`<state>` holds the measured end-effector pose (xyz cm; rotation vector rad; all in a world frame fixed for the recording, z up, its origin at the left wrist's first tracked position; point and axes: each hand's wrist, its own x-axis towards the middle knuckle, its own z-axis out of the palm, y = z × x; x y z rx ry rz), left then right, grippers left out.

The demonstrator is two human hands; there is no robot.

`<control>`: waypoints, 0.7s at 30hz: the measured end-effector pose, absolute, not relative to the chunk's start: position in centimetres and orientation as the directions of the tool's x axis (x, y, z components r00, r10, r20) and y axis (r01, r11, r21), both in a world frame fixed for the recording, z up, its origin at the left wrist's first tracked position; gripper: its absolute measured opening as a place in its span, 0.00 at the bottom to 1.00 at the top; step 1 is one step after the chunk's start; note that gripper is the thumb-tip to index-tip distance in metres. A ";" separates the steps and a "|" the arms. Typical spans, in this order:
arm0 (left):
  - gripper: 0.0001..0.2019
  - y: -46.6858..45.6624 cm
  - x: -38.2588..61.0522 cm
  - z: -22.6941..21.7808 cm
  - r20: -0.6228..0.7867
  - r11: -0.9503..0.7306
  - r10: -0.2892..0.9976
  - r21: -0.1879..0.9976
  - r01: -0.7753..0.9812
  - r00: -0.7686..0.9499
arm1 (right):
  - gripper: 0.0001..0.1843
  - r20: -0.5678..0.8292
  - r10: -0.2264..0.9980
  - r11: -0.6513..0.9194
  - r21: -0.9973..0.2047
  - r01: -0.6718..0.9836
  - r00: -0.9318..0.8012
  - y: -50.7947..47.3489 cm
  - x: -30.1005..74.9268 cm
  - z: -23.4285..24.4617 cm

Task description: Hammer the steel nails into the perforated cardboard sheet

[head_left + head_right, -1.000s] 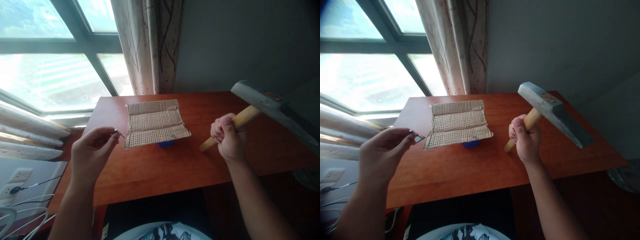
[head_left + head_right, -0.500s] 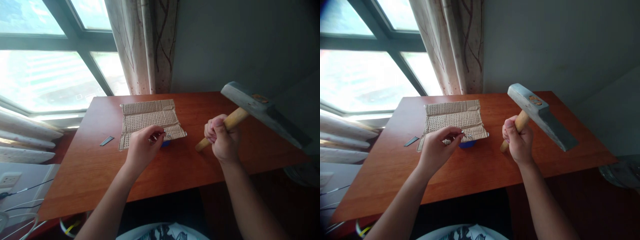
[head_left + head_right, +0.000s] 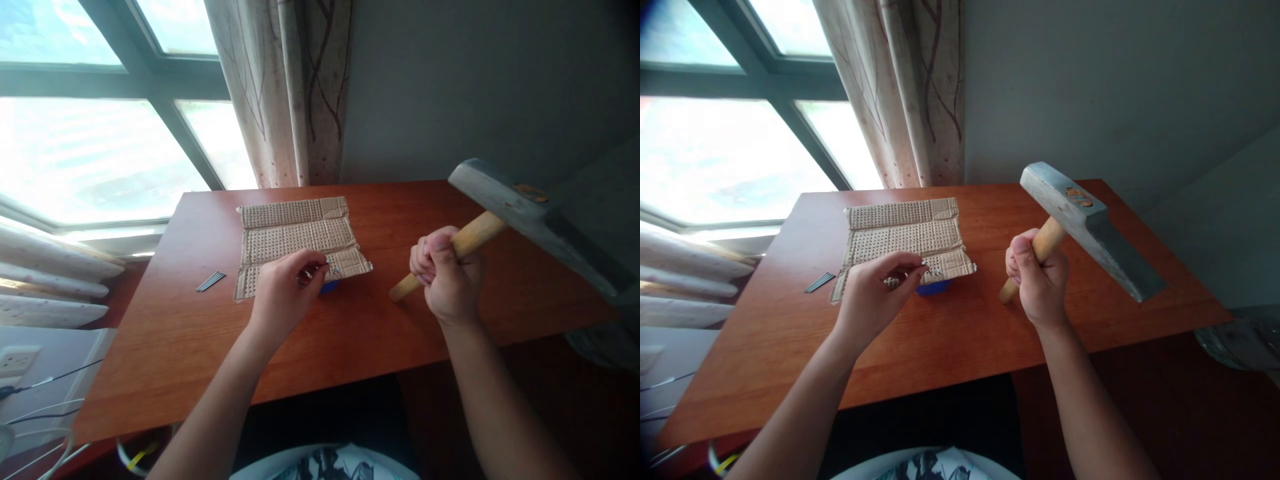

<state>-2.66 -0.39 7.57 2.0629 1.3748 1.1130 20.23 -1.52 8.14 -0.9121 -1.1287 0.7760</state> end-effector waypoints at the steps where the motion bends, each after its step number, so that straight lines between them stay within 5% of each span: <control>1: 0.01 -0.4 -2.7 7.6 0.388 -0.424 0.901 0.703 0.571 0.191 | 0.20 0.402 0.879 0.430 -0.901 -0.062 0.258 -1.5 20.2 8.2; 15: 0.02 -0.6 -2.2 7.1 0.462 -0.491 0.863 0.667 0.560 0.207 | 0.19 0.397 0.883 0.426 -0.902 -0.072 0.250 -1.6 20.2 8.1; 21: 0.02 -0.5 -2.3 6.7 0.438 -0.467 0.876 0.664 0.584 0.203 | 0.20 0.330 0.925 0.326 -0.944 0.049 0.189 -1.6 20.1 8.7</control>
